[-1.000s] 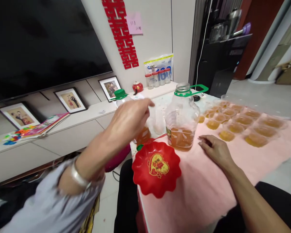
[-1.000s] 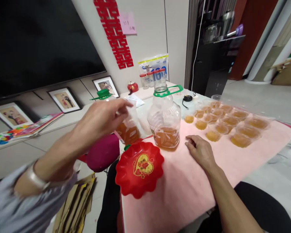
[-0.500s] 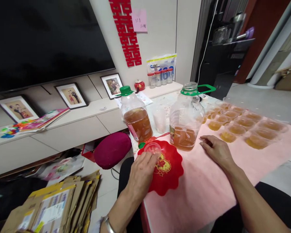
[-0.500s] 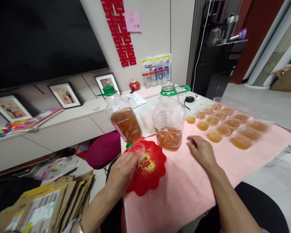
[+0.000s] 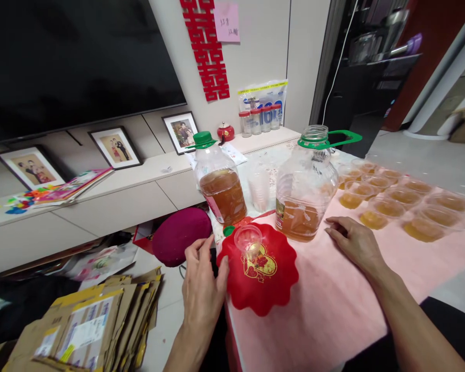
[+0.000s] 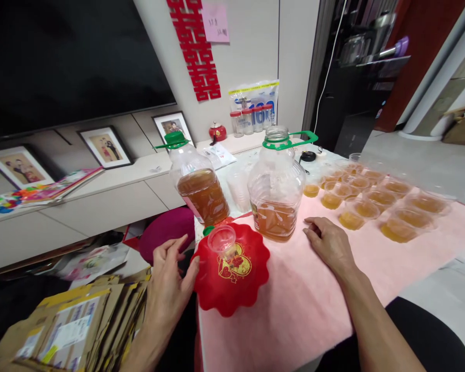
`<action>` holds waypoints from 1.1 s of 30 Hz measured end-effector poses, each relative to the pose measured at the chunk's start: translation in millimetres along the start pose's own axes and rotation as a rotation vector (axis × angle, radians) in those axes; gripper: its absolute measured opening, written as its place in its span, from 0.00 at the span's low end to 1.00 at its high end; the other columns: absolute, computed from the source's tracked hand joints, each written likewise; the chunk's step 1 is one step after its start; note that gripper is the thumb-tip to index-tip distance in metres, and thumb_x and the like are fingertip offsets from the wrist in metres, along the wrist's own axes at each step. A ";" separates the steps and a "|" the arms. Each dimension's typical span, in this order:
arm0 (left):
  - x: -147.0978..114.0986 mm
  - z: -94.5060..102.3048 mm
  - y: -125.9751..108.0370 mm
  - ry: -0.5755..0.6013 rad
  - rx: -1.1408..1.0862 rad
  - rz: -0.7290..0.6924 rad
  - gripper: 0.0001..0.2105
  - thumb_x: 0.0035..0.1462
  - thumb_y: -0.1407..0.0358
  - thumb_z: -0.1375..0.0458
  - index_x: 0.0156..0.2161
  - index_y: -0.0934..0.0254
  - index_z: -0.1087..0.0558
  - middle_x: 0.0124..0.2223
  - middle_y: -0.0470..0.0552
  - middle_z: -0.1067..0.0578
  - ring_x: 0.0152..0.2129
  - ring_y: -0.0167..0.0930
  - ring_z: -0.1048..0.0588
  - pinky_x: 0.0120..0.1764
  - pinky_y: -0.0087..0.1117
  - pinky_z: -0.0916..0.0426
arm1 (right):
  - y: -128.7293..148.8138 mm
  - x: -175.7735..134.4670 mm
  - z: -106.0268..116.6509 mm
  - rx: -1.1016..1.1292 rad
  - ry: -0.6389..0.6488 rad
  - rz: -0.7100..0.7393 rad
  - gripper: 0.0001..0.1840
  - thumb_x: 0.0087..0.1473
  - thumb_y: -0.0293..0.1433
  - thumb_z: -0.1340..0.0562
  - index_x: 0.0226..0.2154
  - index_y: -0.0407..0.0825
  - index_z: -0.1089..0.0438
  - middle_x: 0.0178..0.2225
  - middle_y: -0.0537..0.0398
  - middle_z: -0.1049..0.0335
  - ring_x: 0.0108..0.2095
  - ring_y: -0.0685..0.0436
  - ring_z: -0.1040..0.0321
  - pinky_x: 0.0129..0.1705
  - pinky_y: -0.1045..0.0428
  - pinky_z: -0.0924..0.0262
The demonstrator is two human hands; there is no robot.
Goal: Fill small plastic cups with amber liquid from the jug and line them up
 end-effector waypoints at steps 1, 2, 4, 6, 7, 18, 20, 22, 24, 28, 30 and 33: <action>-1.5 -8.9 13.5 0.080 -0.068 0.126 0.28 0.64 0.52 0.44 0.63 0.67 0.31 0.54 0.61 0.30 0.36 0.32 0.22 0.33 0.36 0.20 | -0.1 0.2 0.1 -0.001 0.002 -0.001 0.22 0.65 0.50 0.38 0.49 0.50 0.26 0.39 0.55 0.24 0.37 0.47 0.27 0.44 0.44 0.29; -3.8 -18.3 23.6 0.154 -0.146 0.231 0.31 0.62 0.49 0.44 0.63 0.69 0.30 0.53 0.61 0.29 0.31 0.30 0.23 0.32 0.38 0.21 | -0.2 0.4 0.0 -0.002 0.004 -0.002 0.22 0.65 0.50 0.38 0.49 0.50 0.26 0.39 0.55 0.24 0.37 0.47 0.27 0.44 0.45 0.29; -7.3 -33.1 33.5 0.247 -0.270 0.362 0.34 0.57 0.47 0.44 0.61 0.70 0.29 0.52 0.59 0.28 0.27 0.28 0.26 0.36 0.41 0.22 | -0.5 1.0 -0.3 -0.008 0.010 -0.005 0.22 0.65 0.50 0.37 0.48 0.50 0.26 0.39 0.56 0.24 0.37 0.47 0.27 0.43 0.45 0.29; -6.5 -40.1 35.5 0.265 -0.321 0.409 0.33 0.53 0.50 0.46 0.59 0.70 0.28 0.51 0.58 0.27 0.25 0.26 0.28 0.36 0.41 0.24 | -0.9 1.4 -0.7 -0.014 0.017 -0.009 0.21 0.65 0.49 0.37 0.48 0.50 0.26 0.38 0.56 0.24 0.37 0.47 0.27 0.43 0.45 0.29; -4.9 -42.1 35.0 0.265 -0.334 0.413 0.32 0.53 0.52 0.46 0.59 0.70 0.28 0.50 0.57 0.27 0.25 0.26 0.29 0.36 0.40 0.24 | -1.2 1.5 -0.9 -0.017 0.020 -0.011 0.21 0.65 0.49 0.37 0.48 0.50 0.26 0.38 0.56 0.24 0.37 0.47 0.27 0.43 0.45 0.29; 32.9 -43.4 40.6 0.191 -0.321 0.346 0.31 0.52 0.51 0.44 0.56 0.69 0.26 0.50 0.57 0.27 0.27 0.29 0.26 0.42 0.46 0.23 | -2.8 0.6 -1.2 0.039 0.028 -0.046 0.21 0.64 0.48 0.36 0.48 0.50 0.26 0.39 0.56 0.24 0.38 0.46 0.27 0.46 0.43 0.29; 35.3 -35.6 35.3 0.162 -0.305 0.322 0.32 0.52 0.51 0.43 0.57 0.70 0.26 0.54 0.60 0.28 0.36 0.35 0.23 0.47 0.51 0.23 | -4.1 0.9 -0.5 0.079 0.023 -0.069 0.20 0.64 0.48 0.36 0.48 0.50 0.25 0.39 0.55 0.24 0.38 0.46 0.27 0.47 0.43 0.29; 34.1 -21.7 18.7 0.081 -0.297 0.274 0.30 0.55 0.52 0.43 0.59 0.68 0.27 0.60 0.61 0.31 0.50 0.41 0.25 0.55 0.54 0.25 | -6.2 1.6 0.9 0.141 0.010 -0.098 0.19 0.64 0.47 0.35 0.48 0.50 0.25 0.41 0.55 0.24 0.40 0.45 0.26 0.48 0.42 0.29; 28.5 -7.8 -12.4 -0.017 -0.319 0.182 0.25 0.59 0.54 0.43 0.60 0.63 0.28 0.63 0.59 0.32 0.59 0.41 0.29 0.62 0.55 0.28 | -8.8 2.4 2.6 0.224 -0.004 -0.135 0.19 0.63 0.46 0.34 0.47 0.50 0.25 0.42 0.54 0.23 0.41 0.45 0.26 0.49 0.42 0.29; 11.6 -15.1 -91.6 -0.033 -0.506 0.063 0.25 0.59 0.64 0.40 0.62 0.54 0.33 0.66 0.55 0.32 0.64 0.39 0.29 0.62 0.49 0.24 | -11.2 2.2 5.6 0.431 -0.018 -0.219 0.21 0.62 0.45 0.32 0.50 0.49 0.26 0.42 0.54 0.23 0.40 0.45 0.25 0.47 0.42 0.27; 9.0 -40.1 -121.3 0.058 -0.679 0.145 0.34 0.54 0.68 0.40 0.66 0.55 0.39 0.70 0.57 0.38 0.68 0.40 0.34 0.68 0.51 0.29 | -7.2 1.5 7.2 0.548 -0.016 -0.233 0.24 0.61 0.46 0.32 0.52 0.49 0.27 0.45 0.52 0.22 0.42 0.44 0.24 0.48 0.41 0.26; 13.6 -82.1 -145.3 0.166 -0.898 0.373 0.41 0.50 0.76 0.41 0.69 0.62 0.46 0.74 0.62 0.45 0.74 0.39 0.44 0.75 0.50 0.41 | 5.3 1.1 8.5 0.711 0.012 -0.204 0.28 0.59 0.48 0.32 0.55 0.50 0.29 0.51 0.47 0.22 0.50 0.39 0.23 0.54 0.36 0.27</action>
Point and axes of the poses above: each hand's wrist, its own x-axis towards the middle knuckle, its own z-axis out of the back of the hand, y = z × x, the point moved 8 cm from there along x, towards the middle knuckle
